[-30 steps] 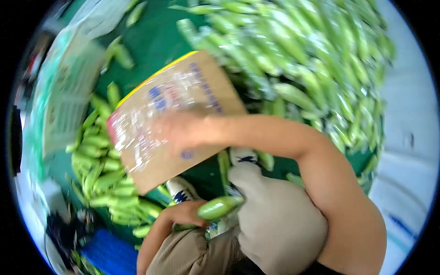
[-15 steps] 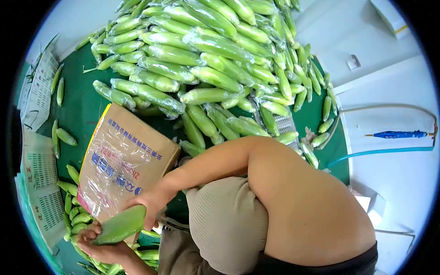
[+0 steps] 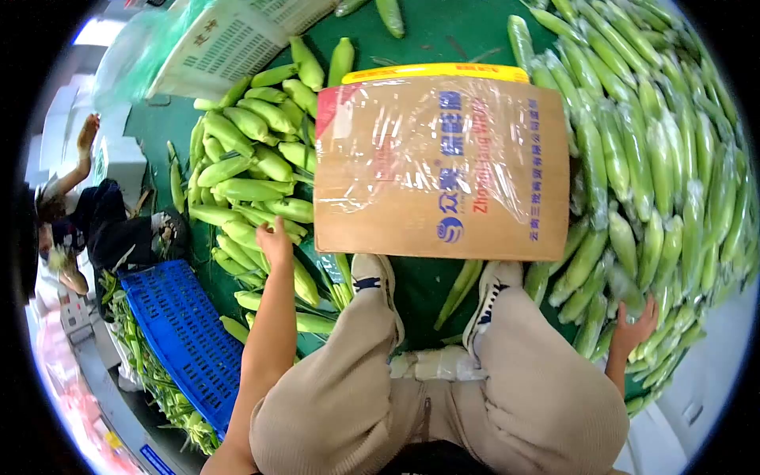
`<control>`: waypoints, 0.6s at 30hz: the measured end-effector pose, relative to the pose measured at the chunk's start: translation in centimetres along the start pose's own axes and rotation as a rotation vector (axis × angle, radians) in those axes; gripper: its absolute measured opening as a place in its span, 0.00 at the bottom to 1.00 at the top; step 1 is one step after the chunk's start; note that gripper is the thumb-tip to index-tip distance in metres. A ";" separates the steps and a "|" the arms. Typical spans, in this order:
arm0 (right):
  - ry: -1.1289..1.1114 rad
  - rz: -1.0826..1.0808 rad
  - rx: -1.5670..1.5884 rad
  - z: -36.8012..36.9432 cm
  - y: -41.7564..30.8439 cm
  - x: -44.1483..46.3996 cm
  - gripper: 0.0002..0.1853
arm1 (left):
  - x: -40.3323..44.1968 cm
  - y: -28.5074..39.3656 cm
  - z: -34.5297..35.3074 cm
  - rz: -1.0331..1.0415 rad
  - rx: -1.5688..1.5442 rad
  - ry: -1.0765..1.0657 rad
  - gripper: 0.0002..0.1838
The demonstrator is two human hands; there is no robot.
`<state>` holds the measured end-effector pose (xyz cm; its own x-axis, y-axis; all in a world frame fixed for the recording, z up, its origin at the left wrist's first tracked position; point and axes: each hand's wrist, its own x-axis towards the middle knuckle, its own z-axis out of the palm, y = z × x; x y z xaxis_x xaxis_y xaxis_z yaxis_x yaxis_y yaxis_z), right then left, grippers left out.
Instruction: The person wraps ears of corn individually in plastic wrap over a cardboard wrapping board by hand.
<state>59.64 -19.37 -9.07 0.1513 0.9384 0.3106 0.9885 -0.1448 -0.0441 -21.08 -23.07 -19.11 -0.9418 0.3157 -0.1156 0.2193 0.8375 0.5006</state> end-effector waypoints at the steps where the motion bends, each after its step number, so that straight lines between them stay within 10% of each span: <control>1: 0.056 0.059 0.042 1.0 0.3 -0.6 0.37 | 0.3 -1.0 0.9 -0.006 0.101 0.057 0.25; 3: 0.035 -0.022 0.229 1.4 -3.6 -0.6 0.33 | -1.8 0.4 -1.8 0.429 0.396 0.174 0.23; 12: -0.116 -0.516 0.622 1.7 -19.6 6.0 0.25 | 10.2 -5.0 -11.6 1.104 0.922 -0.166 0.21; 15: -0.229 -0.611 0.718 0.8 -22.7 9.6 0.23 | 7.0 -1.5 -14.4 1.089 0.746 -0.098 0.32; 17: -0.252 -0.802 0.713 0.7 -24.1 12.6 0.23 | 7.5 -4.4 -13.5 0.531 -0.021 -0.225 0.36; 18: -0.338 -0.877 0.632 0.7 -25.0 13.8 0.25 | 7.4 -2.8 -13.4 0.565 -0.190 -0.235 0.37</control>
<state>37.01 -2.57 -4.33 -0.6964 0.6886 0.2021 0.5639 0.6992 -0.4394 -32.14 -29.08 -9.84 -0.6081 0.7930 0.0362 0.5963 0.4262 0.6803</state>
